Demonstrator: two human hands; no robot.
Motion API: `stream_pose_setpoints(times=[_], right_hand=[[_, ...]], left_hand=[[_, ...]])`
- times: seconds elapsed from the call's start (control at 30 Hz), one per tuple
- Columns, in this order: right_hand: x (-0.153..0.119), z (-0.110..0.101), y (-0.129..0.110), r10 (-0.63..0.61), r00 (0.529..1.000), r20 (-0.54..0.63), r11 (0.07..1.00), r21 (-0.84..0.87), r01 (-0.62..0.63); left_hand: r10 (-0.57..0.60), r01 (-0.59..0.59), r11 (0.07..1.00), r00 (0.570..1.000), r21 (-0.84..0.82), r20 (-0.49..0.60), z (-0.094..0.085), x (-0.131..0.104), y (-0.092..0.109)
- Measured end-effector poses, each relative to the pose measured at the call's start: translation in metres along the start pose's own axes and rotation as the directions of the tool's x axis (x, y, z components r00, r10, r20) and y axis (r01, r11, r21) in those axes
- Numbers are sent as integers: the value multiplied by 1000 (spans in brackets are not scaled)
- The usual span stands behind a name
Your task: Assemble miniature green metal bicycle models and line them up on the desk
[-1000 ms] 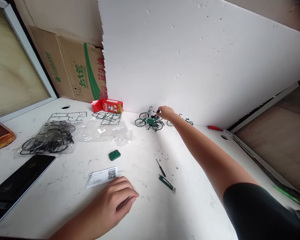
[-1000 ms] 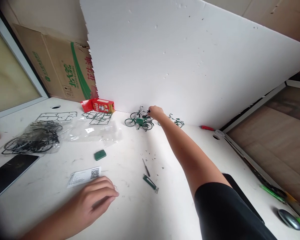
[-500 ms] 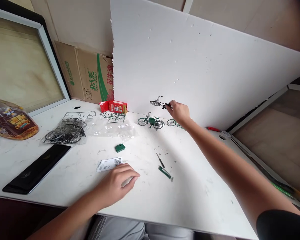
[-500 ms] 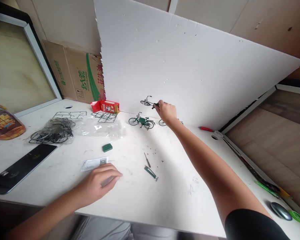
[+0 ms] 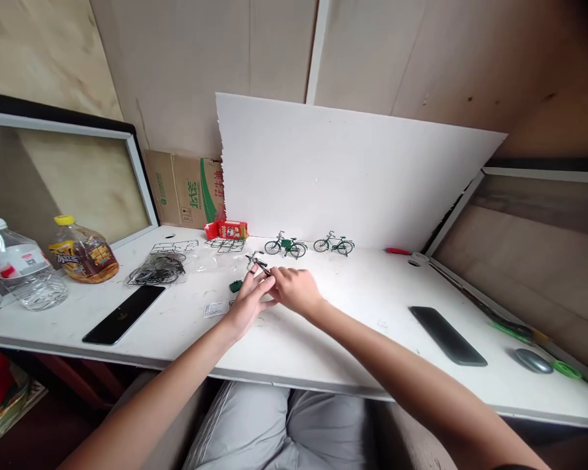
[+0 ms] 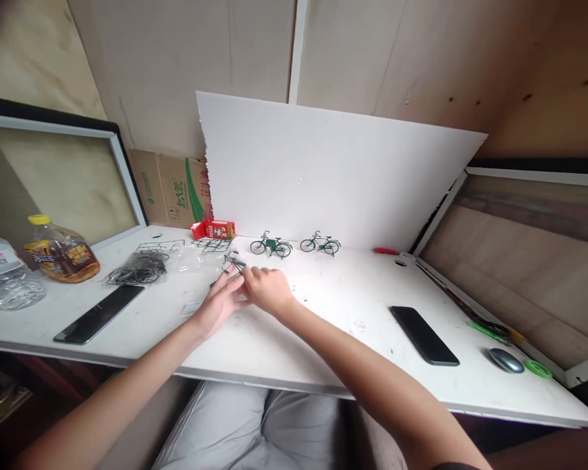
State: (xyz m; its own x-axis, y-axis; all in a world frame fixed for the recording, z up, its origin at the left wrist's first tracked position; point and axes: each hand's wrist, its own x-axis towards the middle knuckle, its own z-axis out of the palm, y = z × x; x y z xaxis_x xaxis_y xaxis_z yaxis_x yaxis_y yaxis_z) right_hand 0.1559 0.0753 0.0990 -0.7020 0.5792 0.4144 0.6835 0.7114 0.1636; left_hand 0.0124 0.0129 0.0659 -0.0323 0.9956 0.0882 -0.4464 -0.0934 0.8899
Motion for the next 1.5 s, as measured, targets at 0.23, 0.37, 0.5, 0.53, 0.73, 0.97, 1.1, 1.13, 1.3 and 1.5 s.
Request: stream_pose_setpoints(times=[0.23, 0.37, 0.5, 0.53, 0.73, 0.97, 1.1, 1.13, 1.3, 1.5], right_hand=[[-32, -13, -11, 41, 999, -2, 957, 287, -39], [-48, -41, 30, 298, 951, -88, 808, 553, -202], [-69, -41, 81, 457, 889, -15, 743, 556, -372], [-75, -36, 89, 442, 895, 56, 746, 532, -401], [-100, 10, 98, 367, 847, 385, 805, 325, -497], [-105, 27, 100, 341, 872, 351, 810, 363, -462], [-107, 26, 95, 312, 888, 339, 841, 337, -424], [-108, 25, 93, 314, 890, 331, 847, 325, -421], [-107, 24, 77, 349, 888, 299, 862, 271, -429], [-107, 20, 66, 365, 884, 292, 865, 246, -438]], left_hand=[[-52, 39, 991, 993, -127, -104, -17, 4, -9], [-135, 121, 986, 983, -113, -126, -35, 3, 1], [-161, 158, 987, 979, -29, -124, -45, 1, 15], [-154, 154, 988, 981, -6, -117, -47, 1, 17], [-158, 159, 986, 987, 49, -22, -55, 1, 15], [-164, 164, 984, 986, 75, -1, -54, -9, 16], [-153, 150, 982, 988, 112, 17, -50, -14, 20], [-151, 147, 981, 988, 126, 27, -49, -16, 21], [-145, 120, 967, 984, 224, 99, -39, -30, 27], [-111, 85, 984, 980, 159, 164, -34, -35, 29]])
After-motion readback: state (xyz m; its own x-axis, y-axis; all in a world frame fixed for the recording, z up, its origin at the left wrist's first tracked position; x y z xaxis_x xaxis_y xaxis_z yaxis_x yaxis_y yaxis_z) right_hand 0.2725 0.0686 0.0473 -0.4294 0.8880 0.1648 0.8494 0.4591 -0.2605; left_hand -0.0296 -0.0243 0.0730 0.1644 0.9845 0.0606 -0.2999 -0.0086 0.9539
